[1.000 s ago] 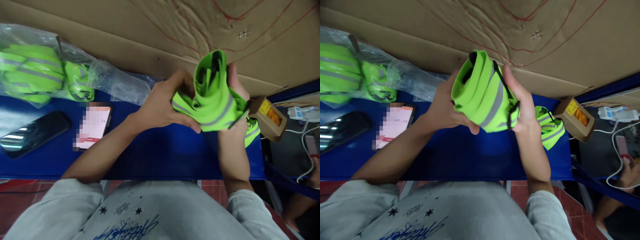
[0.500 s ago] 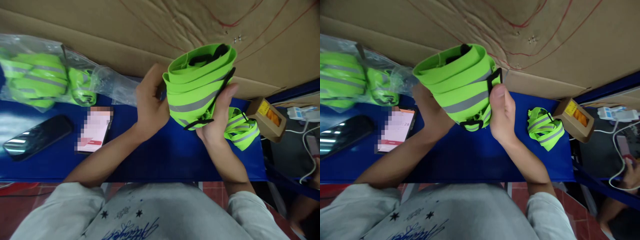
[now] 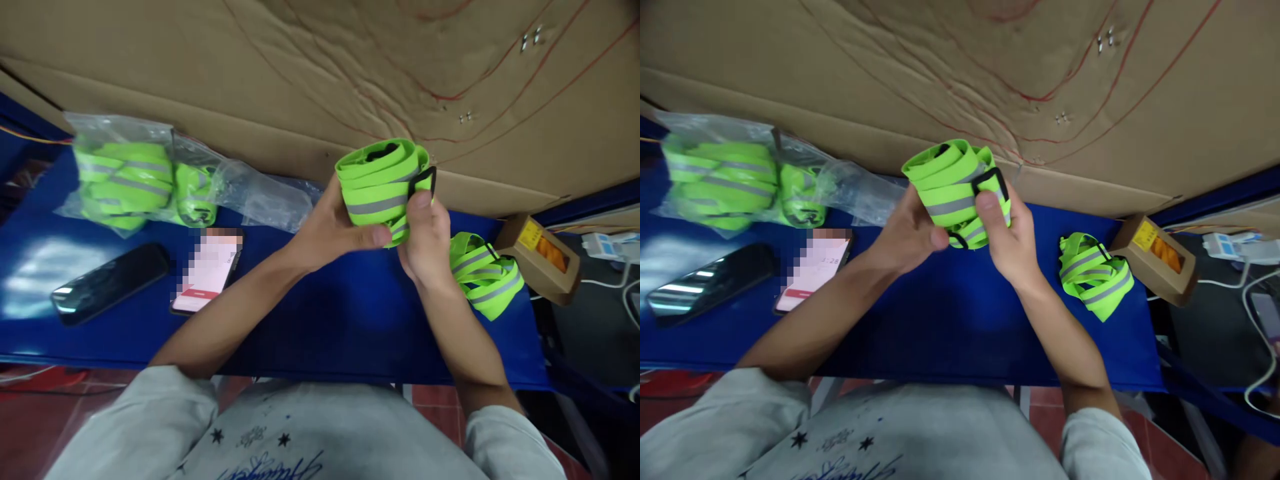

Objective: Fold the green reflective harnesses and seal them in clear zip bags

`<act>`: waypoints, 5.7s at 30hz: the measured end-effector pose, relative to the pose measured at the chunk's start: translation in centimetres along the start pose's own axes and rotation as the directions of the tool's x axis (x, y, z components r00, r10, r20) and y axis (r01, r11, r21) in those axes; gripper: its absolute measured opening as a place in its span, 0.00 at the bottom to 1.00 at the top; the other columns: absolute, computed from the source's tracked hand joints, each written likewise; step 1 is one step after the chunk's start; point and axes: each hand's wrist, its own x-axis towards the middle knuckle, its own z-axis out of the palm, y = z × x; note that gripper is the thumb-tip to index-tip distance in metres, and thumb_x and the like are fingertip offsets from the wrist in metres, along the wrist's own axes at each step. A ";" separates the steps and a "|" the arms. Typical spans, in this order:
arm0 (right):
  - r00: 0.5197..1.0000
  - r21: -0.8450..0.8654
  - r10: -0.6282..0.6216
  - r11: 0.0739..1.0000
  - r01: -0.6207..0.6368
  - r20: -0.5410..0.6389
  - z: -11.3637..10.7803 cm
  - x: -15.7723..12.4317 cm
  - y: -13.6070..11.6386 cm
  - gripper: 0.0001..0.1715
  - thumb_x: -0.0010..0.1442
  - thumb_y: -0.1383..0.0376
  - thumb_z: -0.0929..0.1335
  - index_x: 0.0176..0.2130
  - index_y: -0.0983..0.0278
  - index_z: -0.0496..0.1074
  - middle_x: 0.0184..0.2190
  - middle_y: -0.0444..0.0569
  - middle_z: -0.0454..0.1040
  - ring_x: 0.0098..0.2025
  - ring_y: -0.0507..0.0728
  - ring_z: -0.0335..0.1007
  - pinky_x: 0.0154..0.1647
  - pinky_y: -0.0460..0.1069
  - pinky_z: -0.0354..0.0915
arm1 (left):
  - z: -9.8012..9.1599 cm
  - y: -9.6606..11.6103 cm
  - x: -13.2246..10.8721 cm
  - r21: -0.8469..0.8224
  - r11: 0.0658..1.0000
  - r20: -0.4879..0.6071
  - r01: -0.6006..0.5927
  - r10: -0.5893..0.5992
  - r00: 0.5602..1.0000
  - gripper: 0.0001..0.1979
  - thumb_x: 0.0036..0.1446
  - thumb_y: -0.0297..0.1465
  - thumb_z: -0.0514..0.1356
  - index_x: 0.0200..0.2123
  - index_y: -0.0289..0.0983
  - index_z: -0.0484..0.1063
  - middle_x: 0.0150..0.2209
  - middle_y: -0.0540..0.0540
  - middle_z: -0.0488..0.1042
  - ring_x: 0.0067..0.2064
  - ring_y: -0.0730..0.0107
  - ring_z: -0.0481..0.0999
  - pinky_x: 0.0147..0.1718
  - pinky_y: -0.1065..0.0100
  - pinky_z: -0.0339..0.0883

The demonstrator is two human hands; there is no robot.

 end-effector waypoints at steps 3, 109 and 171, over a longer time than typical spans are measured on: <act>0.986 0.123 0.046 0.992 -0.026 -0.162 1.0 0.0 -0.1 0.40 0.69 0.34 0.58 0.66 0.53 0.66 0.65 0.50 0.71 0.74 0.66 0.59 0.68 0.63 0.68 | 0.4 -0.4 -0.1 0.069 0.997 -0.006 -0.037 0.038 0.999 0.54 0.35 0.57 0.78 0.62 0.44 0.65 0.64 0.41 0.72 0.70 0.46 0.68 0.64 0.48 0.70; 0.922 -0.309 0.277 0.932 -0.190 0.269 -6.4 -8.9 3.9 0.17 0.61 0.53 0.76 0.38 0.62 0.71 0.30 0.41 0.71 0.31 0.51 0.65 0.34 0.47 0.62 | 1.5 -4.9 -7.4 0.920 0.006 0.383 -0.393 -0.228 0.895 0.45 0.56 0.55 0.68 0.64 0.29 0.61 0.56 0.32 0.76 0.56 0.46 0.78 0.56 0.51 0.70; 0.811 -0.007 0.386 0.904 -0.427 0.440 -9.0 -8.3 4.3 0.23 0.63 0.55 0.76 0.53 0.62 0.73 0.37 0.47 0.82 0.38 0.53 0.79 0.40 0.48 0.73 | -1.8 -4.8 -10.0 -0.060 0.735 -0.121 0.675 -0.677 0.726 0.26 0.61 0.48 0.69 0.54 0.39 0.75 0.50 0.42 0.82 0.51 0.61 0.81 0.52 0.65 0.73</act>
